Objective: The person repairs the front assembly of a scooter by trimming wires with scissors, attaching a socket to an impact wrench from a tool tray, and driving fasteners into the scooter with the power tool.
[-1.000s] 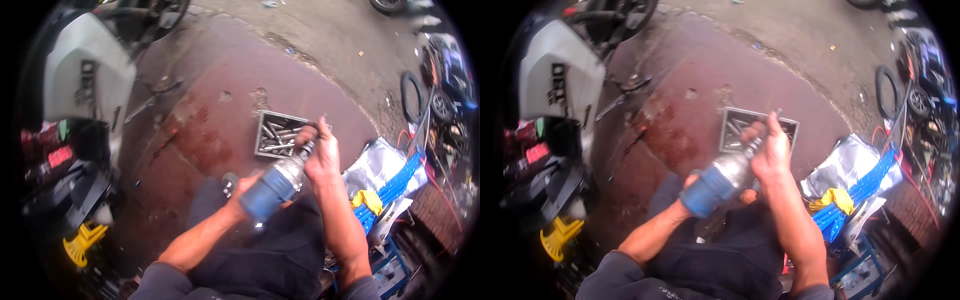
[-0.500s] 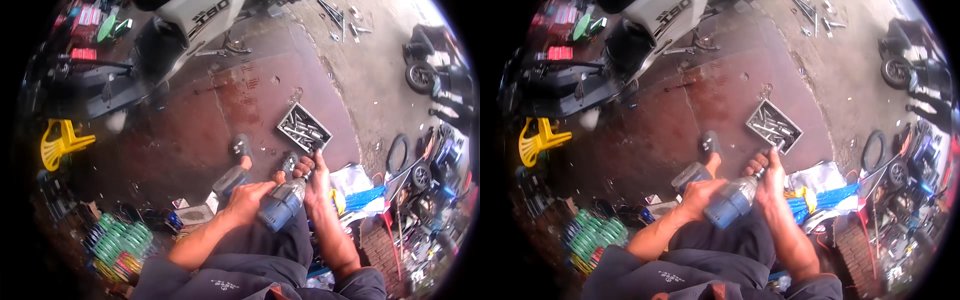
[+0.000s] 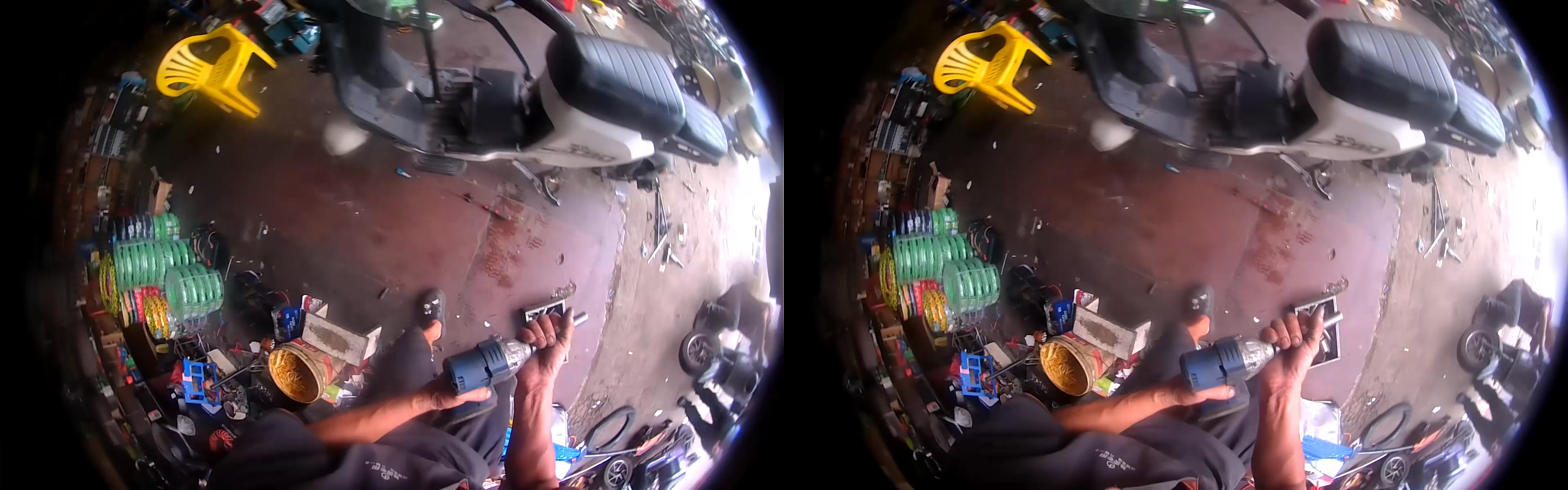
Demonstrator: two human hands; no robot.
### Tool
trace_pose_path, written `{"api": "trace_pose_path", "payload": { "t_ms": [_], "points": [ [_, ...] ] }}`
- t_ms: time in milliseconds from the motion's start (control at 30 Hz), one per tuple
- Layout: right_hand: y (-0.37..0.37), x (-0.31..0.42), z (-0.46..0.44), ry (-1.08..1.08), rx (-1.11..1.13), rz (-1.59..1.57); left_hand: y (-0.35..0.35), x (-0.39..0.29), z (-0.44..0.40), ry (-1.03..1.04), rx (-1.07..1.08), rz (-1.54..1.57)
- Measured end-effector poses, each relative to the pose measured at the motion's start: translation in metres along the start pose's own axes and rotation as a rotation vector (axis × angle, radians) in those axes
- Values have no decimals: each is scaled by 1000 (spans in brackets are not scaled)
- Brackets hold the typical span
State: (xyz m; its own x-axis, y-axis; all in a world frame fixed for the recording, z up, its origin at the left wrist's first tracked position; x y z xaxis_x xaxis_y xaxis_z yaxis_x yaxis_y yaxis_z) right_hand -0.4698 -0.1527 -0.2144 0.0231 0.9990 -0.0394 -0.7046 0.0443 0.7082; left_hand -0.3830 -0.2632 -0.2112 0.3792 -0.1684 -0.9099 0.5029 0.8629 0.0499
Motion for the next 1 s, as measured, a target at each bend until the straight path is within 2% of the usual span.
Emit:
{"api": "trace_pose_path", "payload": {
  "t_ms": [33,67,100,133,200,267,300,333,367,433,467,533,567,600,733,800,833,900,1000],
  "points": [
    [14,-26,3,61,19,-7,-25,-8,13,-11,-100,-20],
    [27,-40,3,116,44,-18,-45,-21,22,6,-171,-166],
    [39,-58,11,47,-77,161,-66,-33,31,12,-244,-314],
    [52,-78,14,97,-46,162,-83,-46,41,45,-301,-579],
    [77,-110,23,170,-73,200,-104,-79,53,101,-286,-481],
    [107,-136,39,242,-42,249,-118,-126,69,253,-407,-371],
    [118,-143,47,278,0,373,-120,-150,84,352,-481,-691],
    [131,-145,54,282,38,494,-124,-183,92,399,-564,-722],
    [142,-142,62,202,-12,610,-127,-166,91,346,-552,-523],
    [155,-169,58,336,92,610,-131,-132,92,258,-566,-99],
    [168,-181,69,388,54,531,-134,-131,89,242,-615,294],
    [172,-198,76,577,146,368,-147,-32,100,14,-592,22],
    [172,-200,84,619,158,356,-167,40,116,-59,-666,20],
    [175,-212,91,667,169,349,-133,-30,115,-184,-585,178],
    [185,-242,101,691,172,389,-145,-56,100,-22,-538,265],
    [185,-250,110,763,187,426,-150,-61,130,51,-640,318],
    [195,-255,110,748,233,455,-134,-114,127,-64,-722,313],
    [201,-264,110,717,181,560,-169,-58,140,-55,-750,151],
    [203,-301,104,763,241,523,-207,-101,152,90,-841,-57]
  ]
}}
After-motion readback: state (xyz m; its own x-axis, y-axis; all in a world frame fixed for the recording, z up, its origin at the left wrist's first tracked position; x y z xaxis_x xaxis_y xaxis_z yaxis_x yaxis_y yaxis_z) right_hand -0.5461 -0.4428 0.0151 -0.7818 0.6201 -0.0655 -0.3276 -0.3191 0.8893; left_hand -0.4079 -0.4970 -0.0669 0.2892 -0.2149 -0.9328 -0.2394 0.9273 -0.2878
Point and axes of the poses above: each hand's wrist, its own z-axis away from the middle knuckle, its own y-axis out of the palm, x = y × z, the point moved 10 cm from there along -z, towards the middle knuckle, and after that the axes turned 15 degrees about -z, right-handed, at the moved point
